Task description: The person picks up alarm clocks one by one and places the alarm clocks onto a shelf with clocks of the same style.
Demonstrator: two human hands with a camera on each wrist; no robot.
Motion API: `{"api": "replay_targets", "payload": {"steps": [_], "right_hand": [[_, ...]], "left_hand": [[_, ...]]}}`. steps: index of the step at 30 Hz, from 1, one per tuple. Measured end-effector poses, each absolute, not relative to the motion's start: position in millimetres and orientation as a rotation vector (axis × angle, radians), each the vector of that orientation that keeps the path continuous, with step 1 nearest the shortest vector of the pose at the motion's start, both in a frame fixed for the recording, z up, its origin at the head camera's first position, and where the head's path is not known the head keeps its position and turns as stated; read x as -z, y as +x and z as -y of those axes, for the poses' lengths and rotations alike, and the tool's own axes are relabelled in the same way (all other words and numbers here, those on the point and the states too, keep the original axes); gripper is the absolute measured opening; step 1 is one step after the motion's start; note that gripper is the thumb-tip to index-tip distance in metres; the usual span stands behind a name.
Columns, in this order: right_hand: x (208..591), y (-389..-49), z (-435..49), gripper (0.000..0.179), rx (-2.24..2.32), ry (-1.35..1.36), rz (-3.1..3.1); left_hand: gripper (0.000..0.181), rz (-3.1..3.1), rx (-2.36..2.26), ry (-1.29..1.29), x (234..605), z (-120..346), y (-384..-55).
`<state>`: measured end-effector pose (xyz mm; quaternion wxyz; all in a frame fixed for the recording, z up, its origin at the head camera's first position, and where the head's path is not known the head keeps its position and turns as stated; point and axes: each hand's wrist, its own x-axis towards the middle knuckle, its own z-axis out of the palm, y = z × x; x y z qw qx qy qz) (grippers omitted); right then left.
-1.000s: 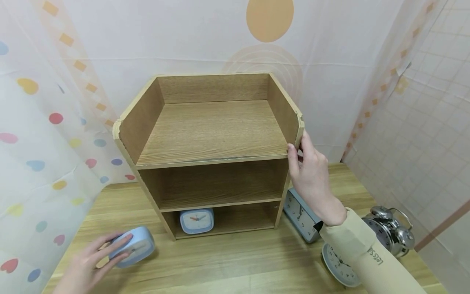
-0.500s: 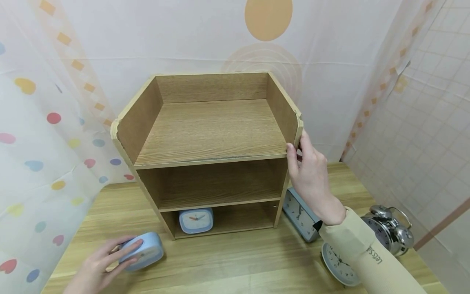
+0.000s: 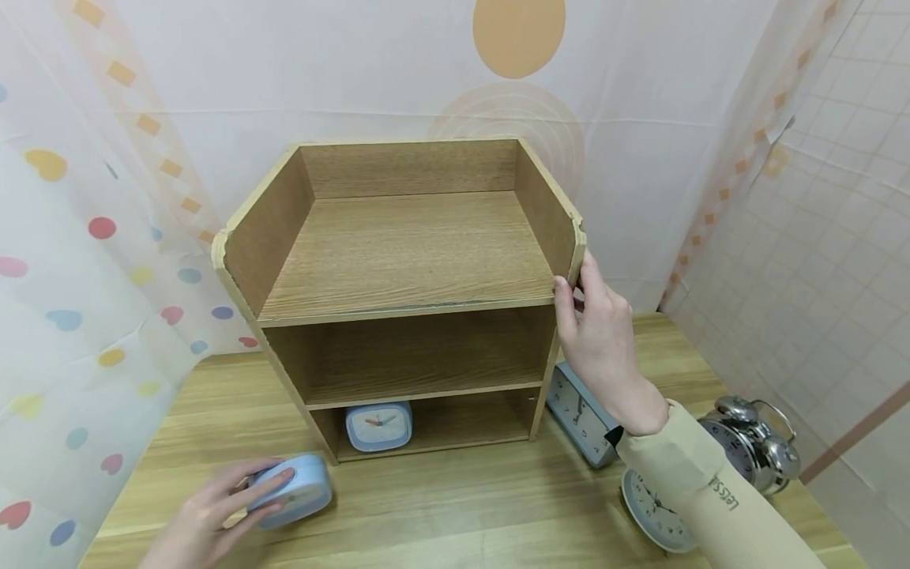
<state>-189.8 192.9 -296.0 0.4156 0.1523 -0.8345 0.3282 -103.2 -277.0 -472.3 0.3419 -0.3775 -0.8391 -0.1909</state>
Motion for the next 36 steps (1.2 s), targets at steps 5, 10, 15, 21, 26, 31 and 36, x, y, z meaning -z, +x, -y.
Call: {"api": "replay_targets", "payload": {"steps": [5, 10, 15, 21, 26, 31, 36], "right_hand": [[296, -190, -192, 0.027, -0.840, 0.382, 2.087], [296, -190, -192, 0.028, -0.847, 0.381, 2.089], [295, -189, -191, 0.027, -0.831, 0.373, 2.100], [296, -189, -191, 0.027, -0.833, 0.372, 2.104], [296, -189, -191, 0.027, -0.835, 0.372, 2.102], [296, -189, -191, 0.027, -0.840, 0.371, 2.102], [296, -189, -191, 0.028, -0.847, 0.377, 2.101]], "left_hand": [[0.046, 2.171, 0.493, -1.017, 473, 270, -104], [0.045, 2.169, 0.495, -1.043, 476, 262, -104], [0.044, 2.171, 0.479, -1.043, 476, 254, -104], [0.043, 2.177, 0.457, -1.048, 474, 244, -106], [0.043, 2.167, 0.452, -1.073, 472, 231, -108], [0.042, 2.173, 0.487, -1.099, 470, 221, -111], [0.042, 2.208, 0.522, -1.108, 466, 211, -113]]}}
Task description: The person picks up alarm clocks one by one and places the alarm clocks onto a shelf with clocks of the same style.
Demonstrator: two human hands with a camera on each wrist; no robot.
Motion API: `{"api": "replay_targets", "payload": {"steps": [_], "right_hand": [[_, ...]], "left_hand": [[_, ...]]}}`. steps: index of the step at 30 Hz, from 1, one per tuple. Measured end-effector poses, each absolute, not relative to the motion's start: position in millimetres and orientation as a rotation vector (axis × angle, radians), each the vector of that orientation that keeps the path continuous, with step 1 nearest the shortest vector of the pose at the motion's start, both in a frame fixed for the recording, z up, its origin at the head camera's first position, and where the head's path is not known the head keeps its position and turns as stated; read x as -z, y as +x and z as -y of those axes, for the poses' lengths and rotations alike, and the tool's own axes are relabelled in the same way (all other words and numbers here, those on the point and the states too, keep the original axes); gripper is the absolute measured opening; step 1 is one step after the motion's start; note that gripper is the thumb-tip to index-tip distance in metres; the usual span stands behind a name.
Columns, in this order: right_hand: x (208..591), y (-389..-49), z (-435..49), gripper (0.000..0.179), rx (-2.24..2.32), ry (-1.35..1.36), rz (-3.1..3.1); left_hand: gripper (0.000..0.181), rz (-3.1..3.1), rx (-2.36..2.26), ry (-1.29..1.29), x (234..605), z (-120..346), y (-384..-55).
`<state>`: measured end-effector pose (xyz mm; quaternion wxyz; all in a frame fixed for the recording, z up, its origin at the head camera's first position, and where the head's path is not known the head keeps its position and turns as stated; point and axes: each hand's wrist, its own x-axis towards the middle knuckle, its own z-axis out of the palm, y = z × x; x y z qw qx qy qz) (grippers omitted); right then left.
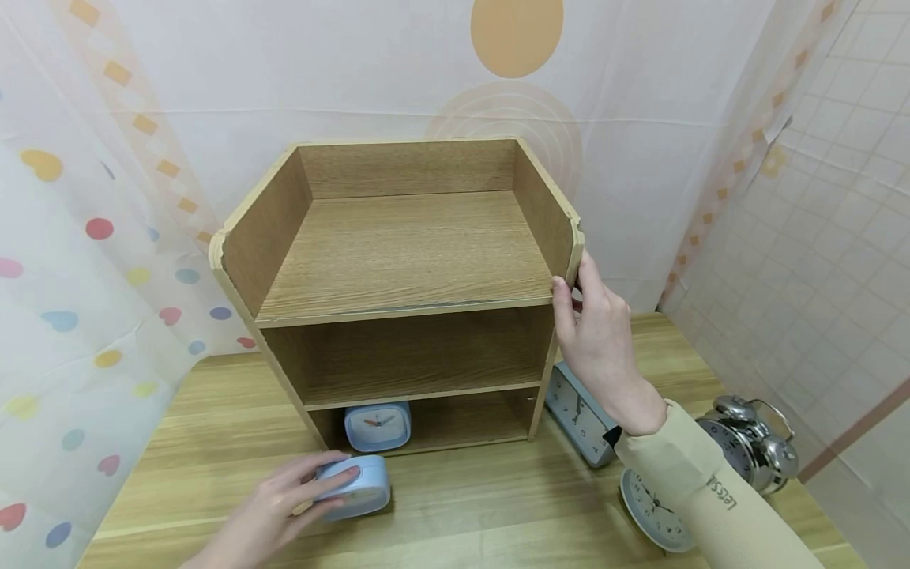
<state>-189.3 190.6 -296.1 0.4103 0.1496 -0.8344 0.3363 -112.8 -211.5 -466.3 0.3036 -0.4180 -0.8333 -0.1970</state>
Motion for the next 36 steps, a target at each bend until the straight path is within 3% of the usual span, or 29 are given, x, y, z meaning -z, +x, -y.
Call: {"api": "replay_targets", "payload": {"steps": [24, 30, 36], "right_hand": [[297, -189, -191, 0.026, -0.859, 0.375, 2.093], [297, -190, -191, 0.026, -0.850, 0.371, 2.091], [297, -189, -190, 0.028, -0.853, 0.374, 2.099]], "left_hand": [[0.032, 2.247, 0.533, -1.162, 466, 164, -125], [0.046, 2.260, 0.534, -1.174, 466, 151, -130], [0.049, 2.293, 0.560, -1.201, 467, 136, -134]]}}
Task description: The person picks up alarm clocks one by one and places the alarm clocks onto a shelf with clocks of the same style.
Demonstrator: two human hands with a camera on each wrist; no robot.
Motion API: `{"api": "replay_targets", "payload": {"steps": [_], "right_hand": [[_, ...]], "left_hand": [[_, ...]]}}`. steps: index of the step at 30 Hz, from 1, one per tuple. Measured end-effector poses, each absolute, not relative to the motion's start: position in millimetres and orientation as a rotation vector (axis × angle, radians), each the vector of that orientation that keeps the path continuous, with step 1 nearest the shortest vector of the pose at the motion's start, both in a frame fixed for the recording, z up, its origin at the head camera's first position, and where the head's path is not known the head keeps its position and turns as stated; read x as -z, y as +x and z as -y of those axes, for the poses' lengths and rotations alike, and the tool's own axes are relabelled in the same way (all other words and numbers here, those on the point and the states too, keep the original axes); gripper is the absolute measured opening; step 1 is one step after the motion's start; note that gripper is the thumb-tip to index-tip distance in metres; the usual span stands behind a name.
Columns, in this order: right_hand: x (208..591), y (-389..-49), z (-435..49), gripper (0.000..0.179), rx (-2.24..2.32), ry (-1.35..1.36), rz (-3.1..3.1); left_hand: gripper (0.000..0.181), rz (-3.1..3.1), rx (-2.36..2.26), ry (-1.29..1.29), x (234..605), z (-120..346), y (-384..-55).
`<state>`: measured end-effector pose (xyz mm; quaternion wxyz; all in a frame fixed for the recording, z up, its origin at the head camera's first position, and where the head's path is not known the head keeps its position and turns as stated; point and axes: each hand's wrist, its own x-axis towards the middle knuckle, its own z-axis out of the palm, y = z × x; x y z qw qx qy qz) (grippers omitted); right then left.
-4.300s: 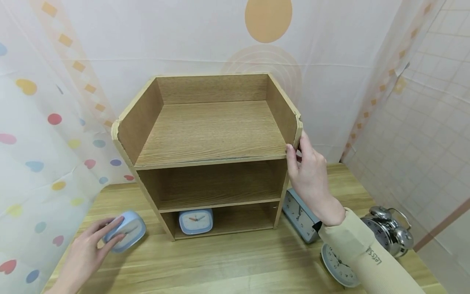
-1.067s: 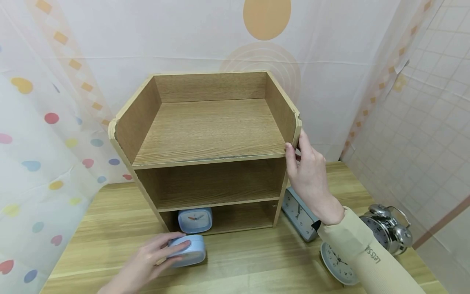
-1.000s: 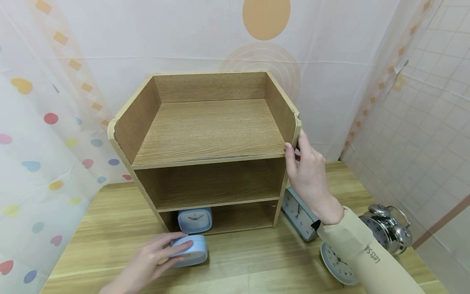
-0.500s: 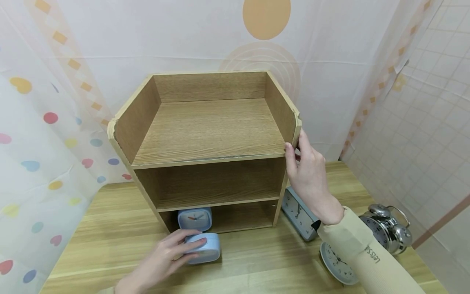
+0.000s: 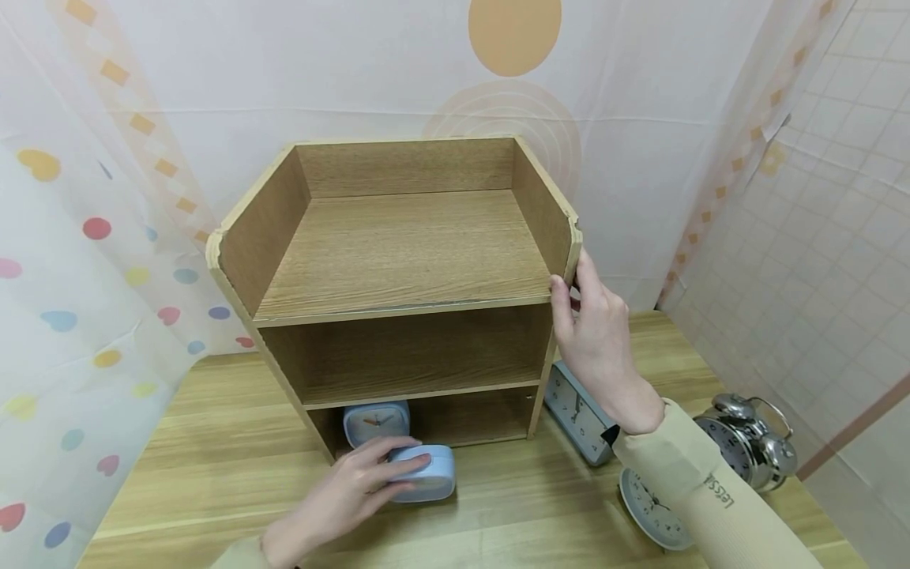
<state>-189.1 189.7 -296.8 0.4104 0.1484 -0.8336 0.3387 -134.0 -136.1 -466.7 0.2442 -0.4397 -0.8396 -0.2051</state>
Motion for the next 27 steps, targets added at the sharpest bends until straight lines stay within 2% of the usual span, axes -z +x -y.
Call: {"api": "replay_targets", "payload": {"steps": [27], "right_hand": [[299, -192, -191, 0.026, -0.839, 0.382, 2.089]], "left_hand": [[0.042, 2.392, 0.631, -1.159, 461, 93, -154]]}}
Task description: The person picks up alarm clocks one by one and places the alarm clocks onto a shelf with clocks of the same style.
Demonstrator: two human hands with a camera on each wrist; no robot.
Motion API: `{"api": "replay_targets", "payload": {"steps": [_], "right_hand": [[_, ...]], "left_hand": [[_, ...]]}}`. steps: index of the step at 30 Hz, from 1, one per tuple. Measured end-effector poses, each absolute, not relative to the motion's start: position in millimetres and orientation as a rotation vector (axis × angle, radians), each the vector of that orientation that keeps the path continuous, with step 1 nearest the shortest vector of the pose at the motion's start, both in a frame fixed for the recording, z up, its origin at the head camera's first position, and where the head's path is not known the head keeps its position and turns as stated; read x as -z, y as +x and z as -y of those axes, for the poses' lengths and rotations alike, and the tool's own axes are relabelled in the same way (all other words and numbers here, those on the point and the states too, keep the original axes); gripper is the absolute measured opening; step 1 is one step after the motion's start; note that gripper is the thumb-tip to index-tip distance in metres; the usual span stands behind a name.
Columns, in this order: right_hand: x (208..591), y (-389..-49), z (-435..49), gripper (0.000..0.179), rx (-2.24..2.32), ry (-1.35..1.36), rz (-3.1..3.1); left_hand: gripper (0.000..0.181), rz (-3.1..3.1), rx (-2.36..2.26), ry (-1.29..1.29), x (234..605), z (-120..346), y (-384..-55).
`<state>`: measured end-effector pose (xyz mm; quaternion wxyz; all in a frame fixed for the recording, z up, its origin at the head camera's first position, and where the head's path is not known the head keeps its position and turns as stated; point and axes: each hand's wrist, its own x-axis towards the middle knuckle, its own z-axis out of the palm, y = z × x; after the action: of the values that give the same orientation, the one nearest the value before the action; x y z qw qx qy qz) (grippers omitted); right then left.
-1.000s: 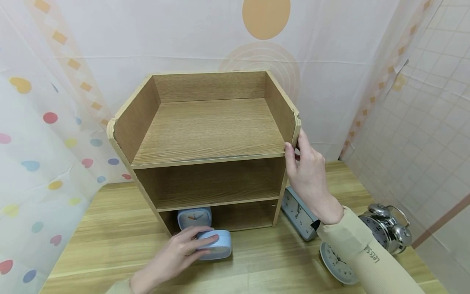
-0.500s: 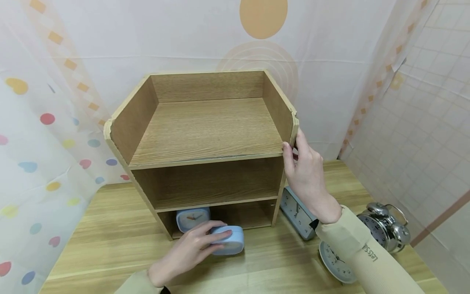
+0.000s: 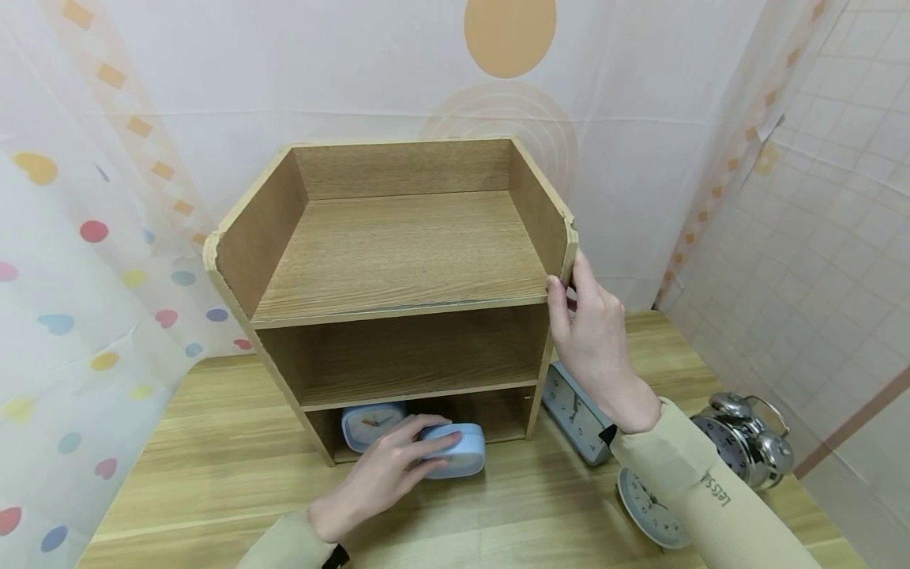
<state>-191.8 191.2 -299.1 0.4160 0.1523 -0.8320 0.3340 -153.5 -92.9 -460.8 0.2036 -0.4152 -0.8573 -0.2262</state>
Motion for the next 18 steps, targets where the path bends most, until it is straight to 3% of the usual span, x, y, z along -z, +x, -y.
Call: {"api": "replay_targets", "payload": {"steps": [18], "right_hand": [[299, -192, -190, 0.023, -0.831, 0.373, 2.085]], "left_hand": [[0.038, 2.401, 0.680, -1.103, 464, 68, -165]]}}
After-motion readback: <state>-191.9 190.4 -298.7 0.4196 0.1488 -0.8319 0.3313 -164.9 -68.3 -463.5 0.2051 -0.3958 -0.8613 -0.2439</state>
